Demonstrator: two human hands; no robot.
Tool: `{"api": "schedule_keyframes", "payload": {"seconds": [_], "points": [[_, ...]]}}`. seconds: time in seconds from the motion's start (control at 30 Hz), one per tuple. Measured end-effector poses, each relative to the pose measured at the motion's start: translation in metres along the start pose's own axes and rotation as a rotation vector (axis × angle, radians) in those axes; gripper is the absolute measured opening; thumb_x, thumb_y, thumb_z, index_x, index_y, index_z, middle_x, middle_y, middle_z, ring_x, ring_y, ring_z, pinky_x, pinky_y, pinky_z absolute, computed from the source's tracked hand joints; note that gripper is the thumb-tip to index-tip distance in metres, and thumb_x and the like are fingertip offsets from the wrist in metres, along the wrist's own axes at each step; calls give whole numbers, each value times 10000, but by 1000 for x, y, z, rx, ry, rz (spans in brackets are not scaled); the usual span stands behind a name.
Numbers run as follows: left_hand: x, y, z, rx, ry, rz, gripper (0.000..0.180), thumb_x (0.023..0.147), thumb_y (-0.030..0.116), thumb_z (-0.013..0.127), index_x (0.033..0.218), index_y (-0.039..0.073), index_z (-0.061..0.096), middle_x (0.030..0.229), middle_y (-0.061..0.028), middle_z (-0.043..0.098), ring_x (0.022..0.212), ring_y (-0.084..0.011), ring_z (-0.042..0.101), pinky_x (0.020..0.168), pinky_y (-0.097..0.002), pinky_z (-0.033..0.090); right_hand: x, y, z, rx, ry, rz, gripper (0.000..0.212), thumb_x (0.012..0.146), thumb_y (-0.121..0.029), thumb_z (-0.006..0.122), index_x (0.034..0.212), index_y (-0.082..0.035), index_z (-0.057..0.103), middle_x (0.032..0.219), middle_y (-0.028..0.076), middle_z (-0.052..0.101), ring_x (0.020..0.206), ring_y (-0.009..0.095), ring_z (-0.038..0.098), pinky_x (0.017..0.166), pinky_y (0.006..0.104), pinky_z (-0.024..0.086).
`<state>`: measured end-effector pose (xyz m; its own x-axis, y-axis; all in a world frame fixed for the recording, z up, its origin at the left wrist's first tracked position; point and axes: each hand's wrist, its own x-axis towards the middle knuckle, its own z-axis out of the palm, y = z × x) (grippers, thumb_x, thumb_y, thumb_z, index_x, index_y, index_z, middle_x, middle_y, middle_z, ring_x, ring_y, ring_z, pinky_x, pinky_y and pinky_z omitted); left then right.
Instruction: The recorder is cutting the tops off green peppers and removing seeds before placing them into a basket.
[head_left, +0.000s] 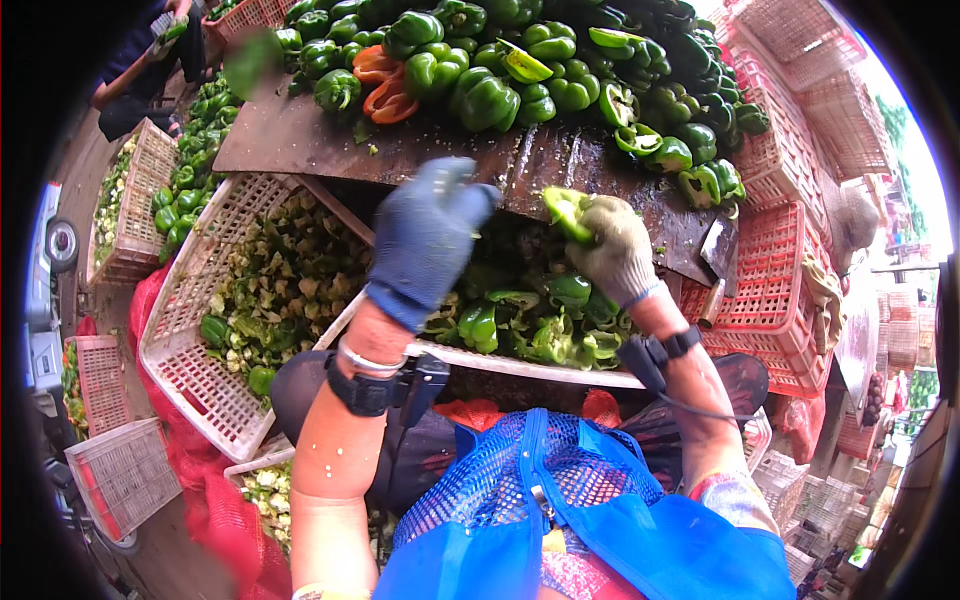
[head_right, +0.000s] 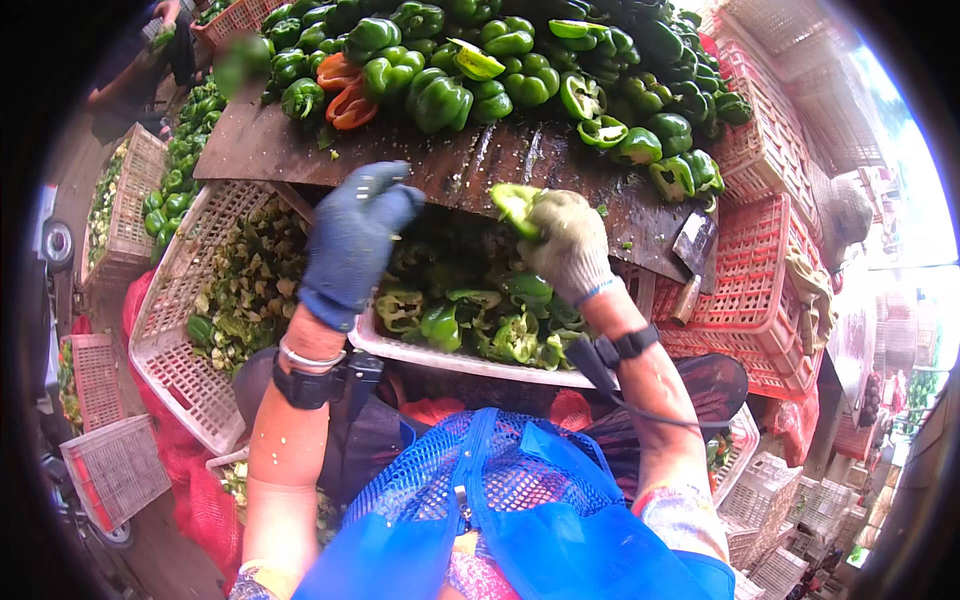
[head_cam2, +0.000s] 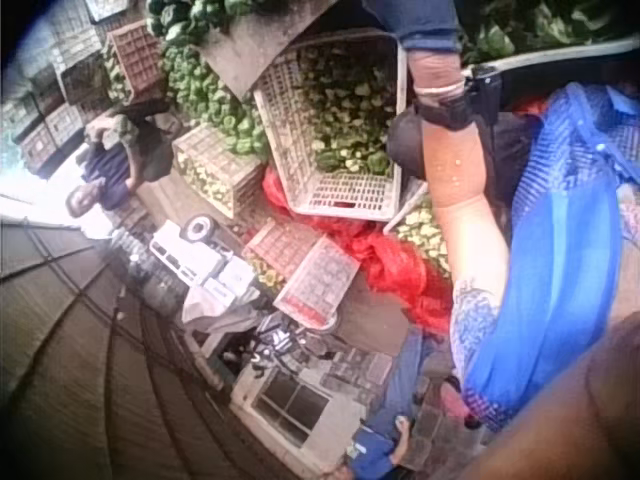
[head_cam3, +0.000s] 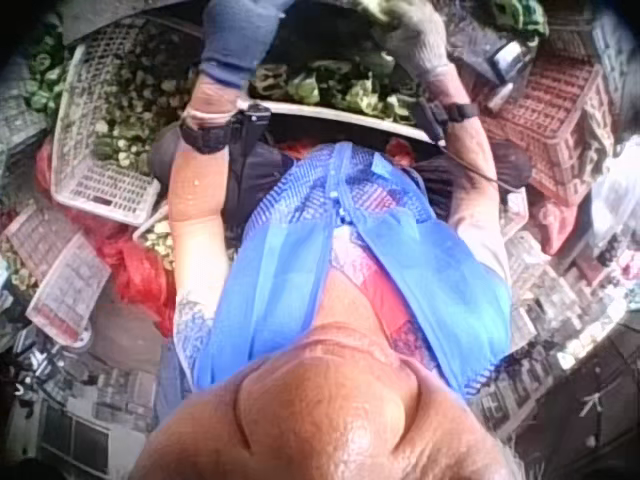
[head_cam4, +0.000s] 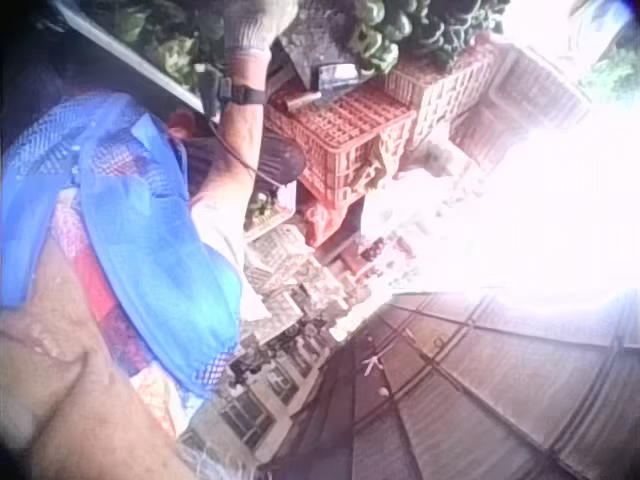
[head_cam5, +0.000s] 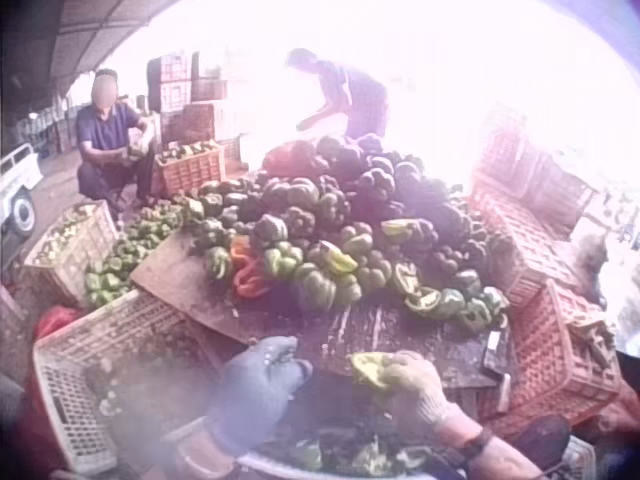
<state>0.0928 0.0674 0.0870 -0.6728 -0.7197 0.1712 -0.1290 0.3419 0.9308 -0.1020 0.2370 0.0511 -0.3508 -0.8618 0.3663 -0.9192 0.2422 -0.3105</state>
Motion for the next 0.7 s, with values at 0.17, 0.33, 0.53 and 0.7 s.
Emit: {"api": "schedule_keyframes", "payload": {"seconds": [0.17, 0.33, 0.53, 0.7], "points": [[-10, 9, 57, -368, -393, -386, 545, 896, 147, 663, 1373, -61, 498, 1094, -146, 681, 888, -205, 696, 653, -306, 605, -3, -48, -48, 67, -110, -330, 290, 580, -82, 787, 848, -132, 687, 1208, 115, 624, 1188, 376, 565, 933, 464, 506], [-21, 7, 78, -475, -250, -166, 532, 816, 95, 682, 1310, -64, 567, 1090, -229, 704, 956, -293, 715, 871, -358, 562, -45, -59, -47, 1614, 264, 672, 588, 835, -59, 660, 1389, -50, 464, 1293, 127, 564, 1147, 275, 603, 983, 424, 528], [-45, 27, 91, 243, -541, 52, 593, 840, 223, 679, 1357, 5, 486, 1045, -298, 664, 1002, -410, 679, 860, -461, 534, -72, -24, -5, 1696, 237, 1030, 387, 873, -56, 606, 1255, 8, 604, 1135, 125, 681, 965, 221, 676, 844, 336, 571], [-57, 2, 96, 651, -480, 199, 339, 859, 135, 574, 1181, 65, 491, 886, -239, 694, 789, -464, 690, 687, -520, 568, -73, -60, -7, 1297, 242, 1017, 384, 795, -47, 716, 1170, 3, 645, 981, 98, 698, 778, 131, 660, 675, 256, 541]]}}
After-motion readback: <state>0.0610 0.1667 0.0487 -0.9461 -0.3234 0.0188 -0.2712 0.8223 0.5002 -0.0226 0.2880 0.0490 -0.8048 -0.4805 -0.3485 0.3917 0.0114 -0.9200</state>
